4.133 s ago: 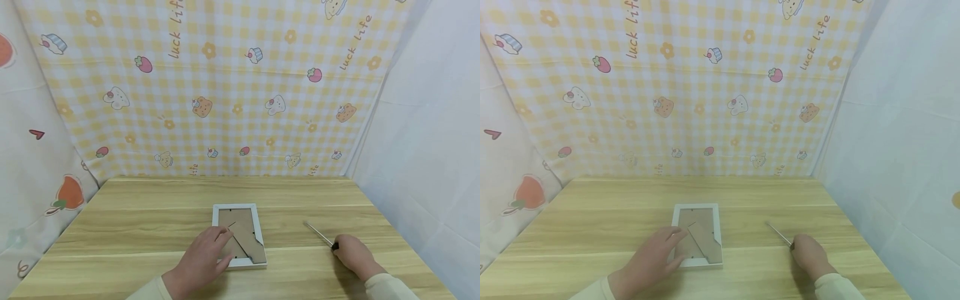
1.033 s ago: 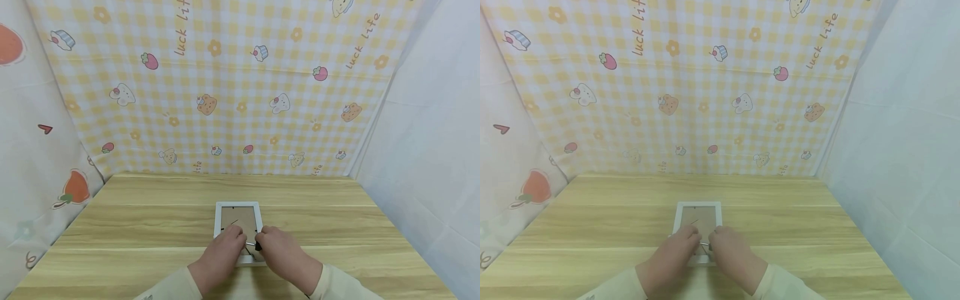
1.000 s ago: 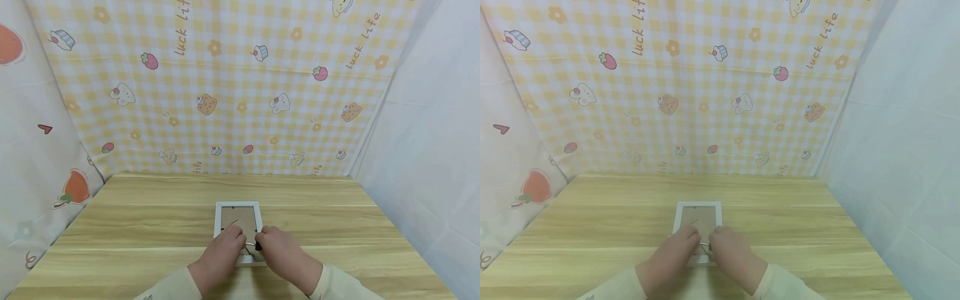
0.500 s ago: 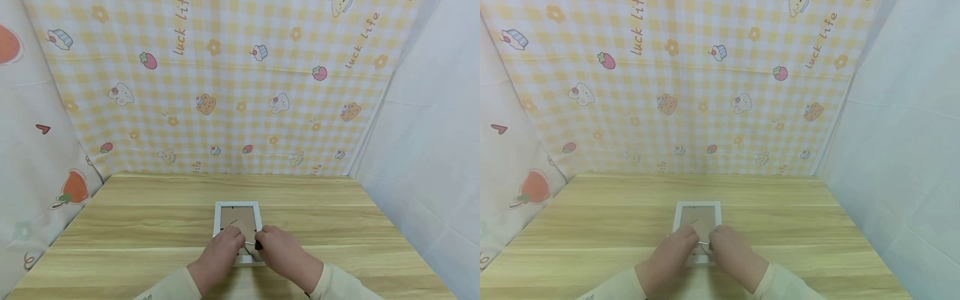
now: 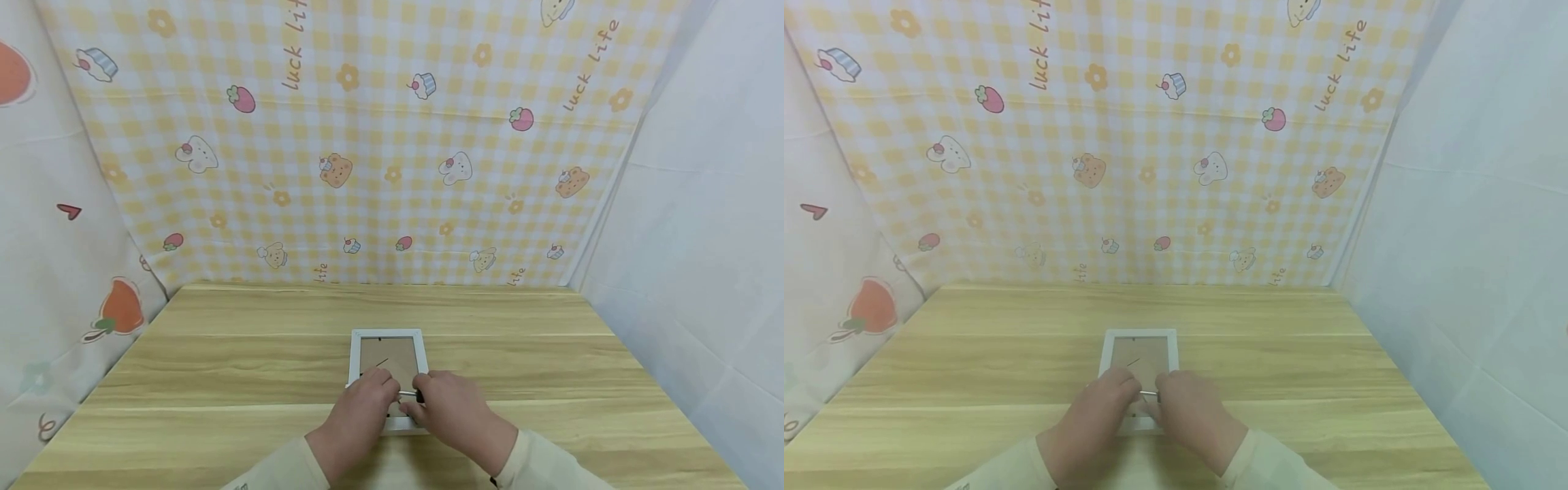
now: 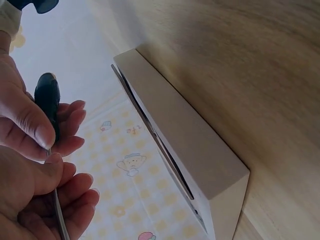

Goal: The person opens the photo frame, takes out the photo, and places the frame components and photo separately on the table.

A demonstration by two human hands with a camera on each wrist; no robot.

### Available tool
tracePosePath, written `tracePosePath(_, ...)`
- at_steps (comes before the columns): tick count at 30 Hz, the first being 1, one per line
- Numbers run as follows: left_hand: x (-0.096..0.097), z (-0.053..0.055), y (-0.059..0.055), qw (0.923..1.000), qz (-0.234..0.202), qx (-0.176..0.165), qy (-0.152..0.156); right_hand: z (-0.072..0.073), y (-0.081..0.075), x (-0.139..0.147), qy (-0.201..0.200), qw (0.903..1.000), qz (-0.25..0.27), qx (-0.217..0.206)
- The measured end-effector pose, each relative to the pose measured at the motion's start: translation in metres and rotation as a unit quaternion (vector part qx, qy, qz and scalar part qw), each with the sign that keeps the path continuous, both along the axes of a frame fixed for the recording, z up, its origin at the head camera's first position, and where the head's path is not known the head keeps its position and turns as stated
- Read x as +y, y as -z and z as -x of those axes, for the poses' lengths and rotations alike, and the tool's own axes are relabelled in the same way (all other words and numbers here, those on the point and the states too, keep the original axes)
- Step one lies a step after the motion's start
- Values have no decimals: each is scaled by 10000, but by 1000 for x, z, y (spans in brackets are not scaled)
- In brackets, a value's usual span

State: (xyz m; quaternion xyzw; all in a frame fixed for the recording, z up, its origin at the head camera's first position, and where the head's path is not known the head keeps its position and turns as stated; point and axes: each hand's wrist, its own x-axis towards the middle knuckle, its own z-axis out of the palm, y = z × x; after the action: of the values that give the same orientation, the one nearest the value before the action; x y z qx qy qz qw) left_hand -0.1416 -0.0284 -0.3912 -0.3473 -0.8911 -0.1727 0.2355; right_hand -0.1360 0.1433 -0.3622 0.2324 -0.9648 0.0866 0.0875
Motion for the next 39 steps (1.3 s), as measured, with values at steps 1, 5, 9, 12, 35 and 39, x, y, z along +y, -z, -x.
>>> tracePosePath(1, 0, 0, -1, 10000, 15, -48, -18, 1, 1, 0, -14, 10000, -1, 67)
tracePosePath(5, -2, 0, -2, 9999, 11, -138, -88, 3, 4, 0, -62, 9997, -39, 247)
tracePosePath(9, -3, 0, -1, 9999, -61, -61, -119, 5, 5, 0, -180, 9991, -143, 353)
tracePosePath(12, -4, 1, 0, 9999, -102, 18, -132, 7, 7, 0, -254, 9986, -262, 389)
tracePosePath(35, -7, 4, 2, 9996, -269, 90, -93, 8, 5, -2, -328, 9977, -348, 470)
tracePosePath(39, -8, 5, 2, 9995, -265, 57, -155, 8, 4, -2, -334, 9971, -391, 570)
